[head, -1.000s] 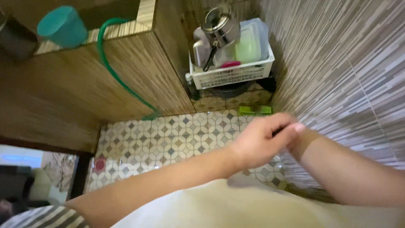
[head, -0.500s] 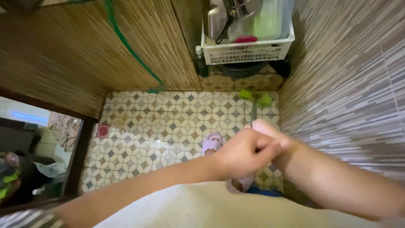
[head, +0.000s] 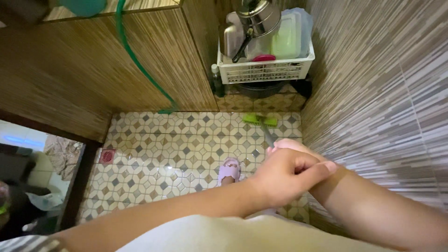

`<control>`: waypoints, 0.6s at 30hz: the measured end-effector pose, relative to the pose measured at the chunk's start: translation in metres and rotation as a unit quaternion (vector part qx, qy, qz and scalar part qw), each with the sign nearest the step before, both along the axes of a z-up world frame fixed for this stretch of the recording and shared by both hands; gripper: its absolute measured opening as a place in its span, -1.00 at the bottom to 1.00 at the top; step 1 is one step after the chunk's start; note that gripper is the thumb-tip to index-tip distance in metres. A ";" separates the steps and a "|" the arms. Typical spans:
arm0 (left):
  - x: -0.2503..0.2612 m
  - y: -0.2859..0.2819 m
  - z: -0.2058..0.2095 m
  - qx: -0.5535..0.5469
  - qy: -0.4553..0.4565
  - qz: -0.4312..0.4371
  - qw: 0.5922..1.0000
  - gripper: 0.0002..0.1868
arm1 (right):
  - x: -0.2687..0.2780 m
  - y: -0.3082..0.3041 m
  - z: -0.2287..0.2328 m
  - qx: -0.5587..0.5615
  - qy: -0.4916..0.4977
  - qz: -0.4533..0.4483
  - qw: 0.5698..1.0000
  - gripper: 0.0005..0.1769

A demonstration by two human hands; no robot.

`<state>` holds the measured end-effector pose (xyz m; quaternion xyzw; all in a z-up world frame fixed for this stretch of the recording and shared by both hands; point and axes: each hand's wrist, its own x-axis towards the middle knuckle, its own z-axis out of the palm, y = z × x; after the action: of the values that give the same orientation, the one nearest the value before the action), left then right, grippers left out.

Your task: Assembling a floor brush by attaching and tightening the handle to the brush head.

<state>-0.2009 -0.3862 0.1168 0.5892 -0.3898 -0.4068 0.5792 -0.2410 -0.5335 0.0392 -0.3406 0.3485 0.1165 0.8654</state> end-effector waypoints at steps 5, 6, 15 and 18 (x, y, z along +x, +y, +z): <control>-0.013 -0.055 -0.046 -0.048 0.116 -0.073 0.989 -0.50 | -0.045 -0.084 -0.095 0.027 0.084 -0.003 0.996 -0.72; -0.014 -0.069 -0.052 -0.049 0.136 -0.104 0.984 -0.51 | -0.058 -0.098 -0.108 0.035 0.103 -0.004 0.994 -0.71; -0.085 -0.101 -0.088 -0.289 -0.008 -0.285 0.914 -0.79 | -0.177 -0.125 -0.137 0.117 0.277 -0.008 0.954 -0.58; -0.094 -0.103 -0.093 -0.275 -0.044 -0.267 0.922 -0.82 | -0.208 -0.117 -0.136 -0.030 0.322 0.052 0.945 -0.61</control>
<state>-0.2946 -0.4891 0.0241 0.2980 -0.6547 -0.3966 0.5703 -0.4486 -0.6510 -0.0973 -0.3285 0.5937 0.2546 0.6891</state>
